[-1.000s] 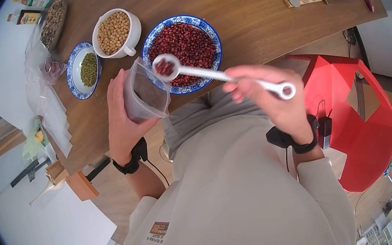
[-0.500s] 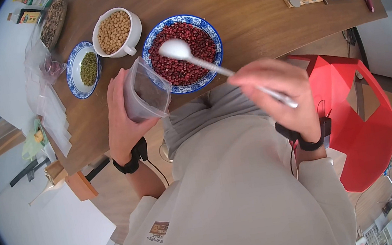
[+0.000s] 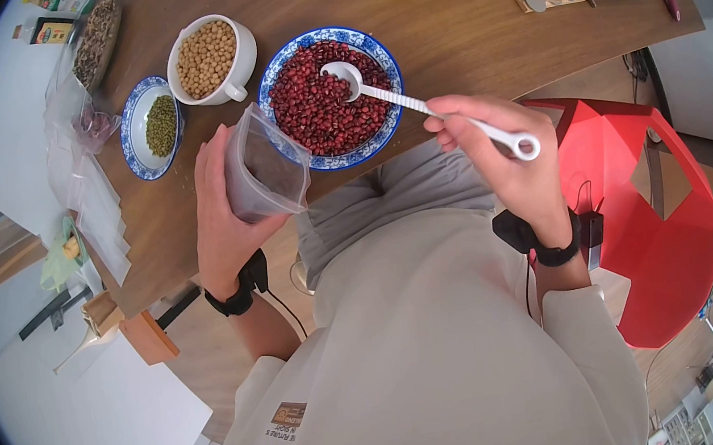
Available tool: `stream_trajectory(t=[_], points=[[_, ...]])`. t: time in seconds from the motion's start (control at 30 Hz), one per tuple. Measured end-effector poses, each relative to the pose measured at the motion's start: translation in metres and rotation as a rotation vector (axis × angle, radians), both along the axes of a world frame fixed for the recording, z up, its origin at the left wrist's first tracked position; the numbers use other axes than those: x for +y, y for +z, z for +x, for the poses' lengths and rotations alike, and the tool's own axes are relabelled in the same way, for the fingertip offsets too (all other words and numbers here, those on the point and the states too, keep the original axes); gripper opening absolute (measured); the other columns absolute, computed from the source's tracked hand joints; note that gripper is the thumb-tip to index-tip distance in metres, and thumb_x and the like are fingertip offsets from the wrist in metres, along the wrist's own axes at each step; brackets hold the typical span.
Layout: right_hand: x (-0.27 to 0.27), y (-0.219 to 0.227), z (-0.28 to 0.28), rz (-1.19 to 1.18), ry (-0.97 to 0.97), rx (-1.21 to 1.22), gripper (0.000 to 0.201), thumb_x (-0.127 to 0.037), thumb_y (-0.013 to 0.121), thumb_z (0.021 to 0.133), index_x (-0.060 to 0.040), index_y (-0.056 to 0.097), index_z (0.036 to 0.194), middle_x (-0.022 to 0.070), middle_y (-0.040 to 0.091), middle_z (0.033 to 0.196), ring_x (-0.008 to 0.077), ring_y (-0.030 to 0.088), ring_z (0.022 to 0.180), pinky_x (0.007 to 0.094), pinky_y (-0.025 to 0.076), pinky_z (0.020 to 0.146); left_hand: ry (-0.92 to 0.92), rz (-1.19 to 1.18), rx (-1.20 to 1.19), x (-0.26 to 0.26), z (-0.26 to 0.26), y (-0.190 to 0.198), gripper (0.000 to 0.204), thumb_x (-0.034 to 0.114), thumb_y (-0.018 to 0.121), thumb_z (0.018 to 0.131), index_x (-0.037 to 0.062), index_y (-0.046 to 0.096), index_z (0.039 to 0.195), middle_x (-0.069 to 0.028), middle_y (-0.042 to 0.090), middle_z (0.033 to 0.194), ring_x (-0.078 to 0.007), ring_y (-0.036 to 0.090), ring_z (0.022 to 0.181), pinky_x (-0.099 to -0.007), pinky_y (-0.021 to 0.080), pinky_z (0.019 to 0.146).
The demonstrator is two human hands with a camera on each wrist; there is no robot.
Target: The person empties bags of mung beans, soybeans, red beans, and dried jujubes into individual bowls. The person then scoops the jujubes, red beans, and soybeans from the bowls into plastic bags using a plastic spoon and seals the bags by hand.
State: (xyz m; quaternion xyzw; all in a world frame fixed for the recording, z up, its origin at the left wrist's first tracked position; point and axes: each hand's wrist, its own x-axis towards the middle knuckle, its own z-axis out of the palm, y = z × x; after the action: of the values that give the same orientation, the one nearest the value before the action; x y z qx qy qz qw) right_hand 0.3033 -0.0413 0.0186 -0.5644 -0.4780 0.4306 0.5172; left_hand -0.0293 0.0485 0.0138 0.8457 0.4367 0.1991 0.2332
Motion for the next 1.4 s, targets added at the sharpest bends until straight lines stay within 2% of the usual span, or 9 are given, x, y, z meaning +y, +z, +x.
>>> stream_trajectory(t=[0.27,0.33,0.4,0.5,0.63,0.73,0.9,1.13,1.4], points=[[-0.005,0.005,-0.006,0.016,-0.006,0.242,0.022,-0.003,0.063,0.102,0.0082,0.072,0.118,0.0153,0.077,0.099,0.0158,0.072,0.082,0.0289,0.06,0.076,0.006,-0.001,-0.012,0.0,0.0,-0.001,0.115,0.019,0.096,0.059,0.0075,0.038,0.158,-0.0188,0.047,0.152,-0.0414,0.043,0.143,-0.0503,0.037,0.117],[-0.005,0.01,-0.013,0.032,0.049,0.211,0.022,-0.002,0.063,0.102,0.0069,0.072,0.119,0.0154,0.077,0.1,0.0156,0.073,0.083,0.0287,0.06,0.077,0.008,0.002,-0.01,0.0,0.001,-0.001,0.115,0.018,0.096,0.059,0.0076,0.038,0.158,-0.0189,0.048,0.151,-0.0414,0.043,0.142,-0.0503,0.037,0.117],[-0.004,0.015,-0.023,0.013,0.224,0.193,0.02,0.0,0.067,0.098,0.0029,0.075,0.116,0.014,0.078,0.099,0.0162,0.073,0.085,0.0289,0.06,0.076,0.016,0.028,-0.027,0.0,0.002,-0.001,0.116,0.025,0.096,0.056,0.0078,0.04,0.156,-0.0174,0.051,0.147,-0.0403,0.048,0.133,-0.0618,0.029,0.122],[0.001,0.02,-0.036,0.212,0.405,-0.061,0.019,0.0,0.074,0.089,0.0005,0.077,0.107,0.0146,0.076,0.1,0.025,0.073,0.086,0.0333,0.056,0.073,0.018,0.028,-0.029,0.0,0.002,-0.002,0.116,0.025,0.096,0.056,0.0078,0.04,0.156,-0.0175,0.051,0.147,-0.04,0.049,0.134,-0.062,0.029,0.122],[0.004,0.021,-0.036,0.332,0.452,-0.215,0.02,0.0,0.074,0.088,-0.0004,0.078,0.108,0.0136,0.075,0.099,0.0247,0.072,0.089,0.0325,0.056,0.073,0.016,0.001,-0.019,0.0,-0.001,-0.002,0.117,0.019,0.096,0.058,0.0077,0.037,0.158,-0.0185,0.049,0.151,-0.0423,0.042,0.143,-0.051,0.037,0.118],[0.005,0.024,-0.012,0.306,0.415,-0.242,0.019,-0.001,0.074,0.089,-0.0014,0.078,0.108,0.0129,0.075,0.101,0.0238,0.072,0.087,0.0314,0.055,0.072,0.006,0.009,-0.015,0.0,-0.001,-0.002,0.117,0.019,0.096,0.058,0.0083,0.037,0.158,-0.0172,0.05,0.15,-0.0431,0.042,0.143,-0.0515,0.036,0.118],[0.003,0.019,0.008,0.155,0.032,-0.308,0.022,0.003,0.071,0.091,-0.0022,0.078,0.111,0.011,0.075,0.102,0.02,0.071,0.089,0.0303,0.055,0.076,0.0,0.015,-0.009,0.001,-0.001,-0.002,0.116,0.018,0.095,0.058,0.0081,0.037,0.158,-0.0163,0.051,0.151,-0.044,0.041,0.143,-0.052,0.035,0.12],[0.005,0.011,0.002,0.15,0.04,-0.351,0.02,0.002,0.07,0.093,-0.0016,0.077,0.111,0.0111,0.076,0.098,0.0196,0.072,0.088,0.0294,0.054,0.077,0.021,-0.007,0.003,-0.001,0.0,-0.001,0.117,0.018,0.095,0.058,0.0082,0.037,0.158,-0.0159,0.05,0.152,-0.0438,0.04,0.144,-0.0526,0.035,0.12],[-0.001,0.002,-0.005,-0.002,-0.056,0.046,0.021,-0.005,0.067,0.101,0.0052,0.074,0.117,0.0142,0.077,0.097,0.0159,0.072,0.08,0.0274,0.059,0.073,0.011,-0.003,-0.005,0.0,0.0,-0.002,0.116,0.019,0.096,0.058,0.0081,0.037,0.158,-0.0168,0.049,0.152,-0.0426,0.041,0.144,-0.0513,0.036,0.119]])
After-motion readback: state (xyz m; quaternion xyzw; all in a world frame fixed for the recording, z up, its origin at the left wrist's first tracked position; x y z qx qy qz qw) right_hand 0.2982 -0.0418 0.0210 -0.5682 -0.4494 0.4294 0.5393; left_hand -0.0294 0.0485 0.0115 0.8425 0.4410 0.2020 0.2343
